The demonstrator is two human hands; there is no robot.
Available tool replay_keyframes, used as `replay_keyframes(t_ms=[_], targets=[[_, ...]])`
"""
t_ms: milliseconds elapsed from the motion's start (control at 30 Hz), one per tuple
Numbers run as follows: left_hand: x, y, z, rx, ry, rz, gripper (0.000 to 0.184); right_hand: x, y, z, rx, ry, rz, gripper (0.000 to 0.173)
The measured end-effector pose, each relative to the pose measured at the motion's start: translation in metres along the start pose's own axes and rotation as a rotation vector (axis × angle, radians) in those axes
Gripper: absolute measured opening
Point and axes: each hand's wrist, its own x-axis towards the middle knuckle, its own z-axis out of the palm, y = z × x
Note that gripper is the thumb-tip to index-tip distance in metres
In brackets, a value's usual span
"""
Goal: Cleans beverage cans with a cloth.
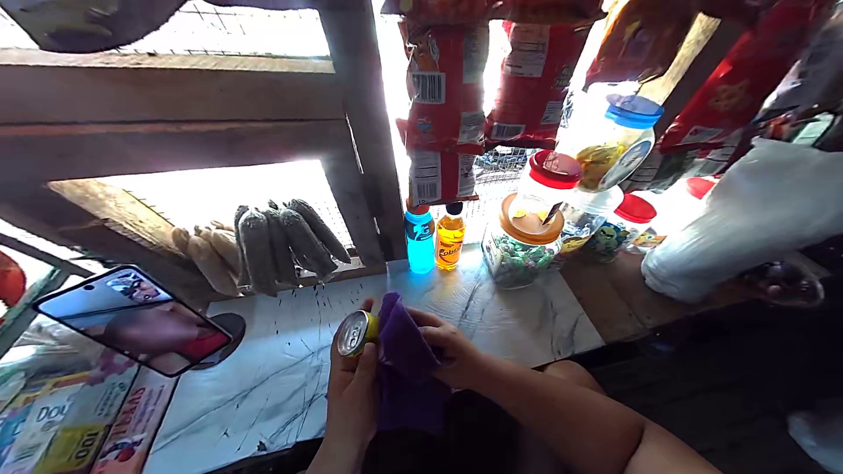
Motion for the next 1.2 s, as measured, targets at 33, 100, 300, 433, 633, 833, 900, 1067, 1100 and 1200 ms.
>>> replay_keyframes(t_ms=[33,100,300,433,633,833,900,1067,1100,1200], targets=[[0.001,-0.001,0.000,-0.003,0.011,0.051,0.079,0.000,0.000,0.000,-0.004,0.007,0.024,0.031],[0.003,-0.002,-0.001,0.025,0.003,0.189,0.073,0.000,-0.005,0.000,0.038,-0.010,0.199,0.046],[0.002,0.003,0.003,0.302,-0.154,0.499,0.066,0.003,-0.008,0.009,0.751,0.150,0.607,0.020],[0.005,0.002,0.001,0.391,-0.219,0.537,0.074,0.006,-0.008,0.007,0.928,0.224,0.647,0.016],[0.001,-0.007,0.004,0.494,-0.103,0.484,0.086,0.011,-0.007,0.008,0.829,0.424,0.640,0.021],[0.001,-0.007,0.003,0.420,-0.159,0.481,0.073,0.010,-0.013,0.007,0.649,0.473,0.597,0.027],[0.001,-0.005,0.002,0.412,-0.174,0.484,0.074,0.007,-0.015,0.006,0.605,0.371,0.552,0.024],[0.001,0.004,0.000,0.418,-0.129,0.498,0.072,0.005,-0.017,0.005,0.486,0.176,0.510,0.019],[0.001,0.004,-0.002,0.418,-0.131,0.502,0.067,0.005,-0.016,0.003,0.452,0.130,0.495,0.019],[0.003,0.005,-0.006,0.413,-0.161,0.528,0.060,0.005,-0.010,-0.002,0.319,-0.001,0.385,0.023]])
